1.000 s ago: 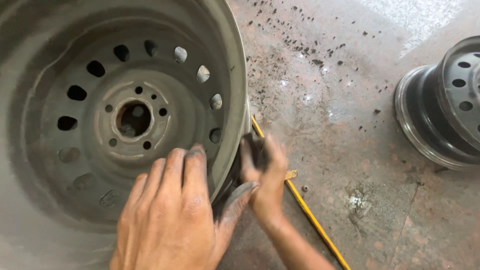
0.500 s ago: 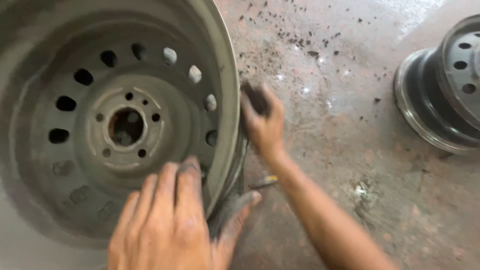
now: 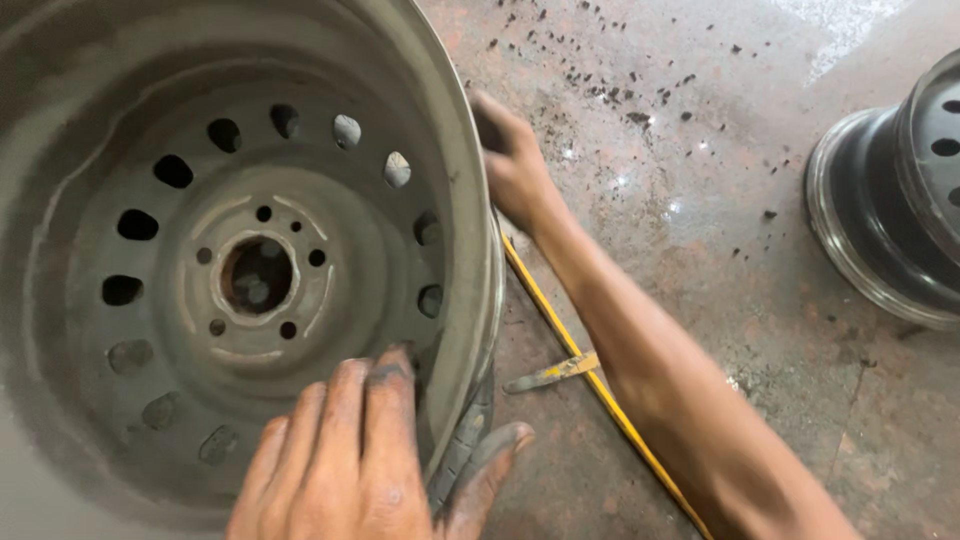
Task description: The person scrubs the rim of a car wheel with a dark abrasive pad. They hold the wheel steady with one hand while scrubbing the outer edge and the inner barrel with the other hand. The person rotates the wheel to access different sections of the rim.
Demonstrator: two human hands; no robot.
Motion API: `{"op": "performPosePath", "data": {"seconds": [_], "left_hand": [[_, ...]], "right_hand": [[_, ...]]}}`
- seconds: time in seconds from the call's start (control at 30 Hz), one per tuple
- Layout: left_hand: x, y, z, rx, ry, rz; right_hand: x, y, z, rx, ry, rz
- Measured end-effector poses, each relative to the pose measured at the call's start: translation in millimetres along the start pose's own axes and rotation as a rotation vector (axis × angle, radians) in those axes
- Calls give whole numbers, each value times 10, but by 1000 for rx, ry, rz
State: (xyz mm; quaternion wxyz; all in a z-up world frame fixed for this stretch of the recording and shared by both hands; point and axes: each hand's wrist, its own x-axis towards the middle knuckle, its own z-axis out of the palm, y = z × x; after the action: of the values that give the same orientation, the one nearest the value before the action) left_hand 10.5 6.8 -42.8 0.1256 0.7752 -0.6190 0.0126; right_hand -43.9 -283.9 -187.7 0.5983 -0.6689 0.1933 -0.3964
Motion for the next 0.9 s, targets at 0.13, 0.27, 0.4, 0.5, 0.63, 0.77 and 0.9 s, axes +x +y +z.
{"op": "performPosePath", "data": {"seconds": [0.13,0.27,0.4,0.5,0.63,0.77,0.9], "left_hand": [[10,41,-31,3,119,21],[-224,-50,16,60,305,55],[-587,-345,402,63,399,128],[-822,-681,635,89,348,179],[-1105,-982,668,123,293,172],[-1106,-1068,365,171,298,162],[-615,-319,190,210,261,-124]], "right_hand": [[-1401,-227,361,-364,371,22],[-2081,-442,678,-279,522,286],[-2010,-716,291,-23,757,82],[-1866,-1048,294,-268,792,46],[-1642,-1215,708,-375,696,72],[-1226,-1037,1290,143,757,-269],[-581,-890,831,173,556,-298]]}}
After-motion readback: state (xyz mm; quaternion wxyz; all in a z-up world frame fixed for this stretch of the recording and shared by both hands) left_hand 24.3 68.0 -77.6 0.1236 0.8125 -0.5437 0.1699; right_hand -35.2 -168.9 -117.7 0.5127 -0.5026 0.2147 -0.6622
